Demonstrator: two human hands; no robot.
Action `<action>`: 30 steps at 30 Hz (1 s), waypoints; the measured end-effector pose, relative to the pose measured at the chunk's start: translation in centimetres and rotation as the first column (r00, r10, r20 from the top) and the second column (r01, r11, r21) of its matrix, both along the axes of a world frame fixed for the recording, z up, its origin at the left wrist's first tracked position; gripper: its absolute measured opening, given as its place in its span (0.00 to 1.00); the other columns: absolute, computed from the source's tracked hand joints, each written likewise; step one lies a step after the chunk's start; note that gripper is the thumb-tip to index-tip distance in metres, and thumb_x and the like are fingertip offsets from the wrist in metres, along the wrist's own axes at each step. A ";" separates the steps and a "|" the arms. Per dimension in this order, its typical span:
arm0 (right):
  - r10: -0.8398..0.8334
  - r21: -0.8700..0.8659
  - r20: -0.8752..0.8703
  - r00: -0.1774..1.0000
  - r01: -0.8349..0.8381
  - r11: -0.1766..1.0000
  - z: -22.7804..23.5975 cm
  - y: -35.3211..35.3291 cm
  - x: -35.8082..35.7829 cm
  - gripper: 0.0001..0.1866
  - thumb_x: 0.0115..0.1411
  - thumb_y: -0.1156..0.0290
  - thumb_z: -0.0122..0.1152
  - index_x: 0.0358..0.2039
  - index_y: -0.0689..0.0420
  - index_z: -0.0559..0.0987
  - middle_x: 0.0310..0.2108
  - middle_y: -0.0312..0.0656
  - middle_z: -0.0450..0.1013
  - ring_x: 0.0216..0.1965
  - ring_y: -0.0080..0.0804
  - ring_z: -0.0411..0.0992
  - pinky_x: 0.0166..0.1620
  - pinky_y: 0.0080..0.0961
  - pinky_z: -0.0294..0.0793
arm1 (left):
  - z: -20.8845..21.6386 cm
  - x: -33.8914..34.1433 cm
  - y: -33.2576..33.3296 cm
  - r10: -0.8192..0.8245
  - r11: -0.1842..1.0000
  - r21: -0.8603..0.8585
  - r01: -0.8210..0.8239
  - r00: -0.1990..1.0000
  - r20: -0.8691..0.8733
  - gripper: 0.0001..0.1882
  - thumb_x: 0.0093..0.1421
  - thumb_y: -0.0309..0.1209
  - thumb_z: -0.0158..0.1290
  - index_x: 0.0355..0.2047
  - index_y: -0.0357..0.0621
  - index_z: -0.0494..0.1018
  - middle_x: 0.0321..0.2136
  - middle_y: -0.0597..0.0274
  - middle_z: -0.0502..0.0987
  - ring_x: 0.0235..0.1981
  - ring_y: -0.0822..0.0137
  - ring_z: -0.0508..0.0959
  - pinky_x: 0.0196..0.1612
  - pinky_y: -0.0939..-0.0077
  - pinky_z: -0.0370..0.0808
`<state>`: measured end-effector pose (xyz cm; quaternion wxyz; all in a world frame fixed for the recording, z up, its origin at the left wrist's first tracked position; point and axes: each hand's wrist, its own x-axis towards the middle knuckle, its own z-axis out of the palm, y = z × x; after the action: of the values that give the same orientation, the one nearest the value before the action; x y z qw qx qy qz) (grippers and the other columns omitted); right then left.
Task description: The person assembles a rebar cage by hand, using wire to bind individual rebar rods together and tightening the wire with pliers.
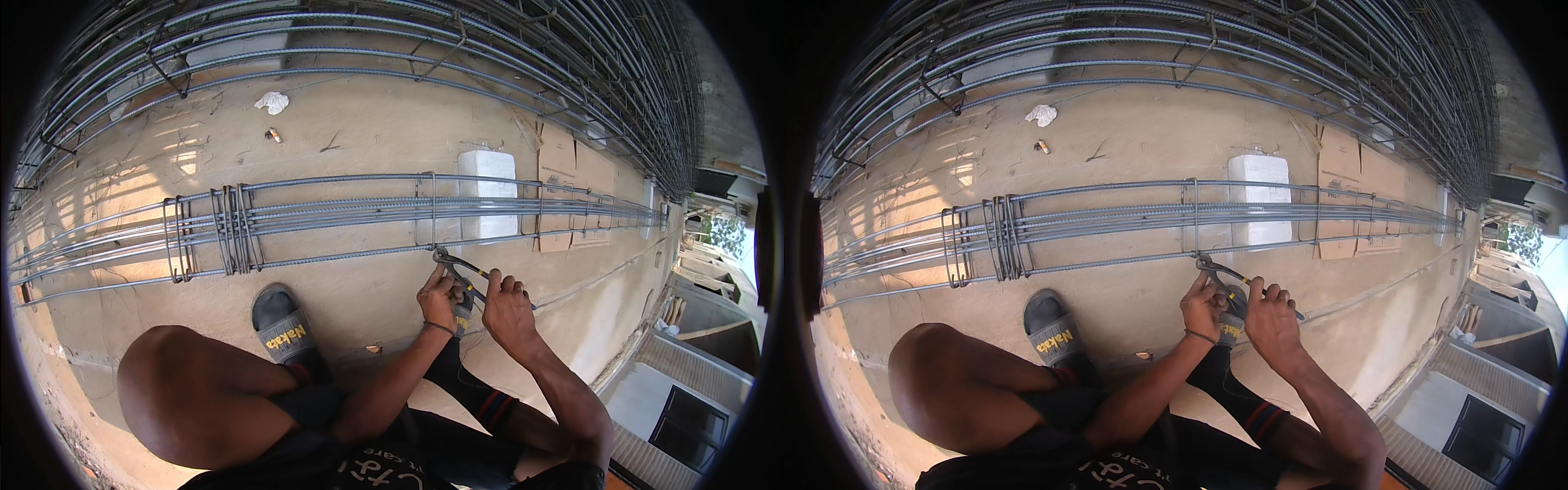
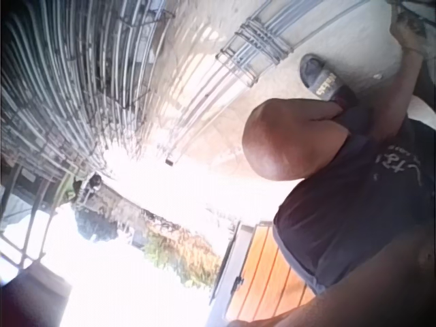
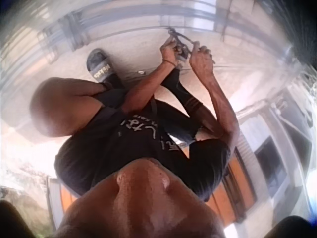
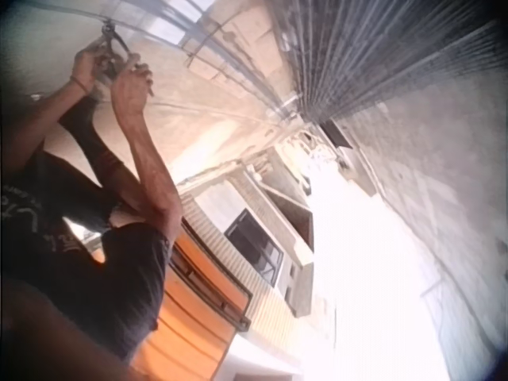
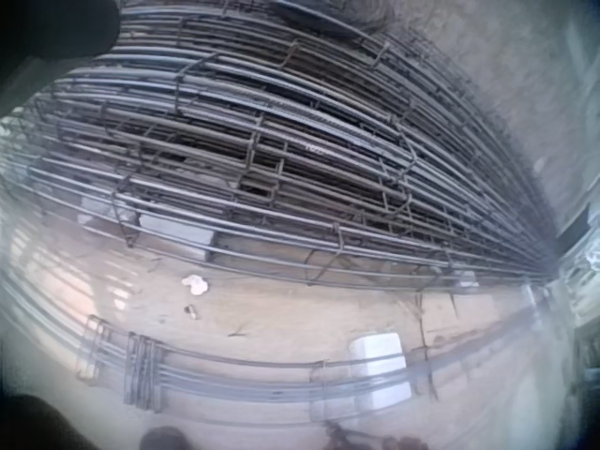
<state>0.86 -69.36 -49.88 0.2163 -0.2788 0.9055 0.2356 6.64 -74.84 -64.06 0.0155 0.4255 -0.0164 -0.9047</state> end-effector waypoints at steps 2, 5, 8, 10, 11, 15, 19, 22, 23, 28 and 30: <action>-0.145 -0.079 0.182 0.973 0.161 0.984 0.2 -1.1 -0.8 0.17 0.54 0.75 0.56 0.42 0.65 0.63 0.28 0.59 0.72 0.33 0.56 0.76 0.38 0.46 0.77 | -1.8 0.4 -0.4 0.064 0.983 0.172 -0.060 0.998 -0.020 0.20 0.65 0.41 0.50 0.49 0.39 0.72 0.31 0.57 0.77 0.29 0.64 0.77 0.35 0.69 0.74; -0.304 -0.100 0.367 0.879 0.363 0.926 0.3 0.6 -1.4 0.17 0.53 0.75 0.55 0.42 0.67 0.65 0.27 0.60 0.74 0.34 0.53 0.78 0.36 0.44 0.78 | 1.6 -0.7 -2.1 -0.013 0.954 0.300 0.019 1.000 -0.022 0.21 0.65 0.45 0.50 0.46 0.40 0.71 0.38 0.52 0.78 0.36 0.60 0.78 0.44 0.66 0.74; -0.454 -0.058 0.603 0.656 0.604 0.795 1.2 -0.1 -2.4 0.16 0.53 0.77 0.52 0.43 0.67 0.67 0.30 0.58 0.76 0.34 0.48 0.79 0.33 0.42 0.78 | 2.7 -1.9 -3.7 -0.073 0.906 0.388 0.171 0.964 -0.256 0.21 0.65 0.47 0.51 0.43 0.40 0.71 0.39 0.51 0.77 0.40 0.59 0.78 0.51 0.63 0.72; -0.539 0.000 0.745 0.392 0.809 0.588 0.8 -0.5 -2.5 0.16 0.53 0.78 0.50 0.44 0.66 0.68 0.30 0.55 0.76 0.34 0.46 0.79 0.33 0.41 0.78 | 1.4 -2.1 -3.6 -0.100 0.910 0.363 0.200 0.956 -0.276 0.21 0.64 0.46 0.52 0.44 0.40 0.71 0.39 0.52 0.76 0.41 0.59 0.78 0.52 0.61 0.72; -0.539 0.117 0.838 0.086 0.936 0.331 0.6 -0.5 -2.4 0.16 0.53 0.79 0.48 0.45 0.66 0.69 0.31 0.53 0.77 0.34 0.44 0.79 0.33 0.40 0.78 | 0.8 -2.1 -3.3 -0.137 0.908 0.345 0.238 0.946 -0.294 0.21 0.64 0.46 0.53 0.45 0.40 0.71 0.39 0.53 0.76 0.41 0.59 0.78 0.52 0.60 0.72; -0.531 0.233 0.824 -0.197 0.973 0.001 0.8 0.4 -2.2 0.16 0.54 0.80 0.46 0.45 0.66 0.68 0.30 0.51 0.76 0.32 0.38 0.78 0.34 0.36 0.79 | 1.0 -3.4 -3.5 0.006 0.845 0.501 0.188 0.933 -0.359 0.16 0.64 0.43 0.54 0.25 0.48 0.68 0.19 0.63 0.68 0.22 0.67 0.70 0.39 0.67 0.71; -0.538 -0.141 0.782 0.314 0.930 0.339 1.3 2.7 -3.7 0.20 0.54 0.76 0.54 0.48 0.66 0.67 0.35 0.53 0.75 0.35 0.38 0.77 0.43 0.32 0.77 | 2.7 -5.2 -2.6 -0.085 0.883 0.446 0.145 0.985 -0.152 0.19 0.63 0.40 0.53 0.18 0.53 0.60 0.13 0.67 0.60 0.17 0.69 0.62 0.33 0.69 0.66; -0.270 -0.341 0.282 0.920 0.360 0.869 2.9 0.3 -0.9 0.24 0.55 0.69 0.61 0.49 0.68 0.67 0.36 0.51 0.74 0.35 0.42 0.75 0.46 0.35 0.75 | 2.8 -6.6 -2.2 -0.022 0.916 0.402 0.001 0.999 0.048 0.18 0.60 0.39 0.54 0.18 0.53 0.59 0.14 0.68 0.60 0.17 0.66 0.62 0.31 0.66 0.66; -0.116 -0.245 0.093 0.989 0.136 0.960 1.8 0.2 -0.4 0.22 0.56 0.68 0.61 0.46 0.67 0.68 0.36 0.50 0.73 0.34 0.42 0.74 0.45 0.36 0.75 | 3.0 -7.0 -2.0 -0.030 0.912 0.410 0.007 0.998 0.049 0.18 0.60 0.39 0.54 0.18 0.53 0.59 0.14 0.68 0.60 0.17 0.66 0.62 0.31 0.66 0.66; -0.061 0.005 -0.101 0.993 0.061 0.998 -1.5 2.2 -1.0 0.10 0.61 0.66 0.56 0.33 0.59 0.70 0.34 0.49 0.74 0.33 0.45 0.76 0.37 0.40 0.77 | 3.1 -7.6 -0.4 0.037 0.935 0.344 -0.091 0.986 0.161 0.17 0.58 0.41 0.58 0.22 0.51 0.62 0.16 0.65 0.66 0.18 0.65 0.68 0.33 0.65 0.72; -0.100 -0.046 -0.037 0.994 0.099 0.994 -2.0 2.9 -1.6 0.10 0.62 0.66 0.56 0.33 0.60 0.70 0.32 0.50 0.74 0.32 0.47 0.77 0.35 0.41 0.77 | 3.0 -6.9 0.4 -0.008 0.972 0.233 -0.035 0.983 0.181 0.13 0.56 0.39 0.61 0.27 0.47 0.69 0.21 0.62 0.73 0.24 0.65 0.76 0.37 0.70 0.76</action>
<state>-0.74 -66.49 -51.87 0.2039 -0.2335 0.9273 0.2098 -0.30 -74.46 -61.10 -0.0305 0.5049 0.0925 -0.8577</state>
